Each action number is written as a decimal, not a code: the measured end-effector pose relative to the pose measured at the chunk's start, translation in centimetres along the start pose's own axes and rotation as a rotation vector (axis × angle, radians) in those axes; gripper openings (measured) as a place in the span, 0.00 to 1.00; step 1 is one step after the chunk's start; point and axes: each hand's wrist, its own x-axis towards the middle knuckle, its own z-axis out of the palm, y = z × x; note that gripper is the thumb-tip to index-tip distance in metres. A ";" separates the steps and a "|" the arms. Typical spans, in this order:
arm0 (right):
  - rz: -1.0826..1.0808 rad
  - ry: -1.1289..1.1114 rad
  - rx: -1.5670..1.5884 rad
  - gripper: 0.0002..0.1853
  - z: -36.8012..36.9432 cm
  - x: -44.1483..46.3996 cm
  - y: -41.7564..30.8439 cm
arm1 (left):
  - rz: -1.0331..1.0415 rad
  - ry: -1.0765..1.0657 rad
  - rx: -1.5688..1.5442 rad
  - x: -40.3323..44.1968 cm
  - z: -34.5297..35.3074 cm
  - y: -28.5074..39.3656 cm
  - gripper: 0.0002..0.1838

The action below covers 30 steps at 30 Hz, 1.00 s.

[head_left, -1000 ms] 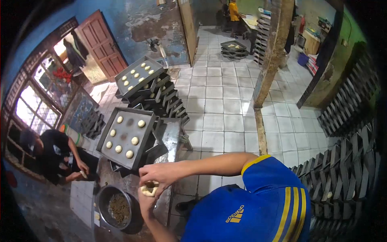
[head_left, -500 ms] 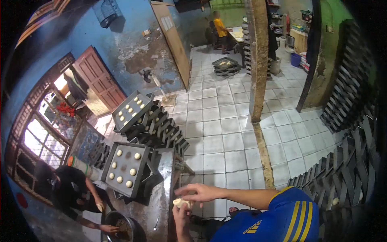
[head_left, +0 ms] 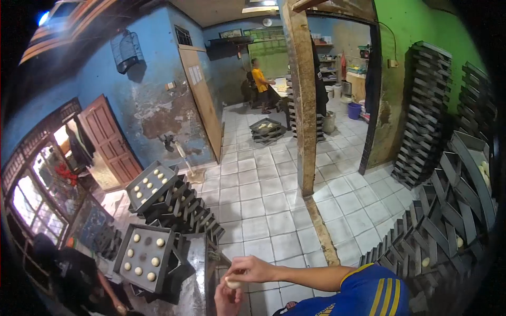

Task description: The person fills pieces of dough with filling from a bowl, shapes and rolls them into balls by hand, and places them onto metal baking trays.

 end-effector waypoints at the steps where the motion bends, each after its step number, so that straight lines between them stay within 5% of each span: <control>1: 0.058 0.098 0.050 0.13 0.8 0.4 0.6 | 0.030 -0.127 -0.068 1.2 -2.7 0.4 0.21; 2: 0.129 0.193 0.107 0.13 2.2 0.5 0.9 | 0.051 -0.241 -0.143 1.2 -4.7 0.1 0.18; 5: 0.512 0.068 0.732 0.19 4.8 2.3 1.7 | 0.323 0.231 0.424 -3.1 3.6 6.9 0.13; 9: 0.777 -0.003 1.315 0.19 12.4 4.2 0.6 | 0.513 0.336 0.677 -3.6 -2.7 10.3 0.21; 12: 0.760 -0.024 1.422 0.21 18.2 7.0 -0.4 | 0.644 0.304 0.880 -4.1 -5.8 13.7 0.24; 15: 0.663 -0.076 1.429 0.24 21.7 10.7 -3.2 | 0.690 0.159 0.351 -5.8 -5.0 16.7 0.21; 18: 0.553 -0.123 1.376 0.31 23.9 13.8 -4.9 | 0.717 0.156 0.328 -7.8 -6.5 19.7 0.22; 21: 0.116 0.025 0.958 0.30 25.0 16.6 -5.8 | 0.875 0.045 0.308 -7.5 -9.1 21.1 0.26; 27: 0.128 0.181 0.963 0.24 28.5 18.7 -6.2 | 0.885 0.080 0.173 -8.2 -9.5 21.2 0.38; 30: 0.120 0.109 1.064 0.20 30.3 19.8 -6.6 | 0.981 0.211 0.361 -8.6 -11.4 22.1 0.45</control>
